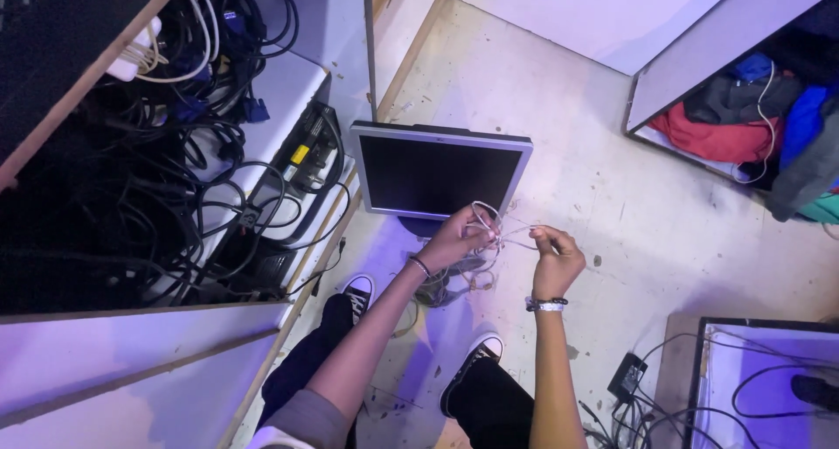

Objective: The person sits on a chair and organizes a white cable by hand, coiling it into a neat bundle. They then pick up a second tangled cable and begin to untangle and straighten it.

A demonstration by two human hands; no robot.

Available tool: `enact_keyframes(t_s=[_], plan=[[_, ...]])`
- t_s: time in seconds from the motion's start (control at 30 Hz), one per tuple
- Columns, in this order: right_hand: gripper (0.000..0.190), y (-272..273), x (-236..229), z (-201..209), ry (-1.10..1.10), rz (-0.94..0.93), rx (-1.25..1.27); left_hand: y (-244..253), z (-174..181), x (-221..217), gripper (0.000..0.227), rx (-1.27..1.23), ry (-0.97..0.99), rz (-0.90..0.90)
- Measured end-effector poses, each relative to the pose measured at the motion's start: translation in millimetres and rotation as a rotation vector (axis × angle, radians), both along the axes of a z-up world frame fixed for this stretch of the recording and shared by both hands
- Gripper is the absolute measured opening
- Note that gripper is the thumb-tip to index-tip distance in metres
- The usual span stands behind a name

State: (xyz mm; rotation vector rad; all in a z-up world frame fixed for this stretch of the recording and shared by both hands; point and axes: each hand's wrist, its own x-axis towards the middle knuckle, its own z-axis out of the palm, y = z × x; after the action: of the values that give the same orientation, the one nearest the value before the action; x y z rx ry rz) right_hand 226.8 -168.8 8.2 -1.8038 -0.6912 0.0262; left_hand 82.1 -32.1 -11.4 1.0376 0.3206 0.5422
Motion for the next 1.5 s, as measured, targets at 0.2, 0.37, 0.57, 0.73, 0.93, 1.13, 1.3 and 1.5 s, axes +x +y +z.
enact_keyframes(t_s=[0.2,0.37,0.57,0.73,0.93,1.13,1.3,1.5], plan=[[0.005,10.8,4.4,-1.1,0.344,-0.238,0.12,3.0,-9.0,-2.2,0.018,-0.011,0.034,0.036],[0.008,-8.6,30.9,-14.7,0.599,-0.38,0.284,17.1,-10.2,-9.0,0.017,-0.082,-0.006,0.075],[0.019,-36.5,54.7,-48.0,0.879,-0.491,0.23,12.0,3.5,-21.9,0.015,-0.057,0.061,0.162],[0.018,-10.7,27.9,-3.9,0.606,-0.198,-0.009,33.5,-25.2,-17.1,0.013,0.052,0.182,0.263],[0.079,25.8,-33.2,46.3,-0.088,0.253,-0.223,31.6,-20.8,-26.3,0.014,0.365,0.329,0.228],[0.086,49.7,-63.0,48.4,-0.363,0.404,-0.326,32.6,-9.9,-43.3,0.013,0.542,0.527,0.155],[0.059,59.6,-72.9,25.9,0.094,0.663,-0.198,36.9,-18.8,-50.8,0.016,0.588,0.561,0.148],[0.008,59.5,-49.8,-36.6,-0.213,0.731,-0.385,39.3,11.2,-57.0,0.019,0.483,0.507,0.197]])
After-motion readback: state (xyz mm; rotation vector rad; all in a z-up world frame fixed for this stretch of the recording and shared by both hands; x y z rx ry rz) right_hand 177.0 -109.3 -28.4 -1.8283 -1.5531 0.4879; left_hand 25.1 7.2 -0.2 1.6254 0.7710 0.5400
